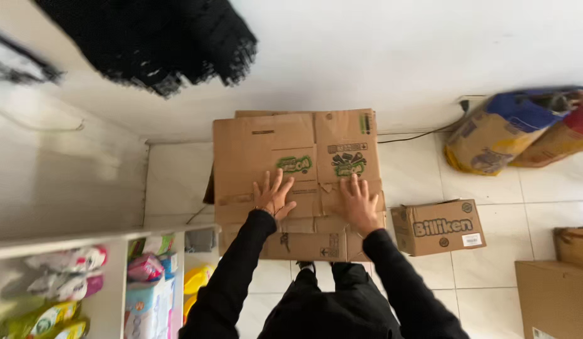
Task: The person repeatedly picks up cardboard boxes from the floor, folds them flat by hand, and places them onto a growing stack. The process continues with various box sizes and brands, including some with visible logos, until the stack is complete.
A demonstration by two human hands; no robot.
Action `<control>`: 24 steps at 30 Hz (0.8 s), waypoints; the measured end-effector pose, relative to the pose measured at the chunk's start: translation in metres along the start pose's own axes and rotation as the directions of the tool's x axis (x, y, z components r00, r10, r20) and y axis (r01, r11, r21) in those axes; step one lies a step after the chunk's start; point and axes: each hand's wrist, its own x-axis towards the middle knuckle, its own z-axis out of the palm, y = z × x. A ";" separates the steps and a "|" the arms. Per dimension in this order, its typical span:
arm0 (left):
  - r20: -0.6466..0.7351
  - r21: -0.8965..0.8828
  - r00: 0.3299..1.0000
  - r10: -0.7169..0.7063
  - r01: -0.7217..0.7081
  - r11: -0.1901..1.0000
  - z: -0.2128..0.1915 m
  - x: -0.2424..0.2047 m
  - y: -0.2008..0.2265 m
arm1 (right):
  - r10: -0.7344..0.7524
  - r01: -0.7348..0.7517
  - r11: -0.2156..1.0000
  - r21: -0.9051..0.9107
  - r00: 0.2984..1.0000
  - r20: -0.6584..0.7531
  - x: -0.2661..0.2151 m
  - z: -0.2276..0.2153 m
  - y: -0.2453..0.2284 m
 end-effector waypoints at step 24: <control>-0.002 -0.049 0.892 0.453 -0.452 0.890 0.151 0.112 0.481 | 0.187 0.181 0.266 0.947 0.954 -0.234 -0.187 0.013 0.358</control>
